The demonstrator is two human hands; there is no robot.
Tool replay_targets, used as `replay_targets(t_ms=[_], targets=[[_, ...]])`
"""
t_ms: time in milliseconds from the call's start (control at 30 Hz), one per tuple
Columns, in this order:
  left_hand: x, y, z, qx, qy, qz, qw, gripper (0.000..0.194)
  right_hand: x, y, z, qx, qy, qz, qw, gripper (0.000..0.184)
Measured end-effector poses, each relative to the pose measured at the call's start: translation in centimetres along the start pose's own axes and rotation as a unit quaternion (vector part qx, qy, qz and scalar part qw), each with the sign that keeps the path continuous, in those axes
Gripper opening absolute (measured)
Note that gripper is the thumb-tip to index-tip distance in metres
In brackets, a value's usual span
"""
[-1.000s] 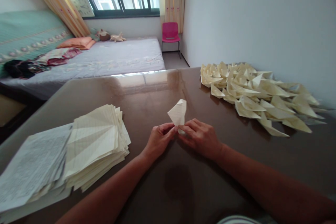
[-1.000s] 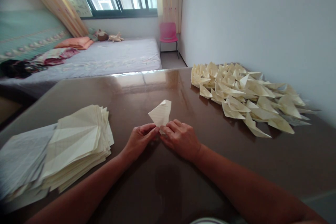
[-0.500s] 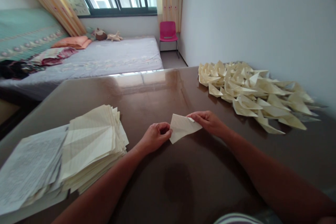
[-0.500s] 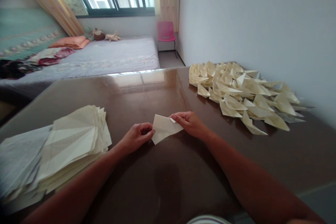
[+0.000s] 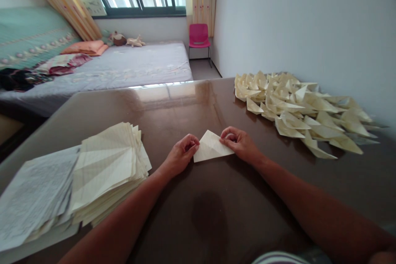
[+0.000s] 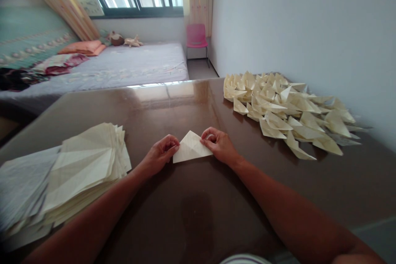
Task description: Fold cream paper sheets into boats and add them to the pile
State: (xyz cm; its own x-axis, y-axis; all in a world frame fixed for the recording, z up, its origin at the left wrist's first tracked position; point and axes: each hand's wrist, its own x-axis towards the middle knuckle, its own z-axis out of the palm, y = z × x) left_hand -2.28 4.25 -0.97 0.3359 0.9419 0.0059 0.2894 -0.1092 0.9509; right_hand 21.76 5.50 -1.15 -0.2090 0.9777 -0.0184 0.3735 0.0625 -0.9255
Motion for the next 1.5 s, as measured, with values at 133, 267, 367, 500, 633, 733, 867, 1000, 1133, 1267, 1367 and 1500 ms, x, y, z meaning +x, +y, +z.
replay_targets(t_ms=[133, 267, 367, 500, 633, 733, 867, 1000, 1133, 1267, 1367, 1500], targets=[[0.0, 0.0, -0.5, 0.085, -0.021, -0.005, 0.996, 0.027, 0.2, 0.0, -0.4, -0.061, -0.005, -0.019, 0.998, 0.03], [-0.3, 0.3, -0.4, 0.23, -0.008, 0.017, 0.973, 0.039, 0.0, -0.5, -1.2, -0.169, -0.071, -0.045, 0.982, 0.035], [-0.5, 0.2, -0.2, 0.285, -0.005, 0.037, 0.958, 0.036, -0.4, -0.7, -1.5, -0.229, -0.114, -0.074, 0.964, 0.053], [-0.6, -0.1, -0.2, 0.309, 0.003, 0.062, 0.949, 0.035, -0.5, -0.2, -1.2, -0.249, -0.098, -0.133, 0.954, 0.052], [-0.6, -0.2, -0.2, 0.312, 0.005, 0.055, 0.949, 0.041, -0.4, 0.3, -0.8, -0.256, -0.067, -0.149, 0.953, 0.051], [-0.6, -0.1, -0.1, 0.328, 0.026, 0.049, 0.943, 0.035, -0.4, 0.3, -0.7, -0.274, -0.058, -0.167, 0.945, 0.053], [-0.8, 0.2, 0.0, 0.366, 0.035, 0.073, 0.927, 0.033, -0.6, -0.1, -0.8, -0.3, -0.058, -0.19, 0.933, 0.053], [-1.1, 0.4, 0.0, 0.444, 0.031, 0.135, 0.885, 0.021, -0.9, -0.5, -1.0, -0.355, -0.068, -0.218, 0.906, 0.047], [-1.2, 0.2, -0.2, 0.475, 0.018, 0.188, 0.859, 0.021, -1.0, -0.7, -1.1, -0.428, -0.062, -0.225, 0.873, 0.038], [-0.9, -0.1, -0.3, 0.455, -0.035, 0.235, 0.858, 0.028, -1.0, -0.8, -1.1, -0.466, -0.062, -0.238, 0.85, 0.036], [-0.7, -0.3, -0.4, 0.448, -0.054, 0.248, 0.857, 0.028, -1.1, -1.0, -1.2, -0.489, -0.076, -0.26, 0.829, 0.037], [-0.6, -0.3, -0.3, 0.448, -0.045, 0.25, 0.857, 0.026, -1.2, -1.1, -1.3, -0.486, -0.097, -0.297, 0.817, 0.025]])
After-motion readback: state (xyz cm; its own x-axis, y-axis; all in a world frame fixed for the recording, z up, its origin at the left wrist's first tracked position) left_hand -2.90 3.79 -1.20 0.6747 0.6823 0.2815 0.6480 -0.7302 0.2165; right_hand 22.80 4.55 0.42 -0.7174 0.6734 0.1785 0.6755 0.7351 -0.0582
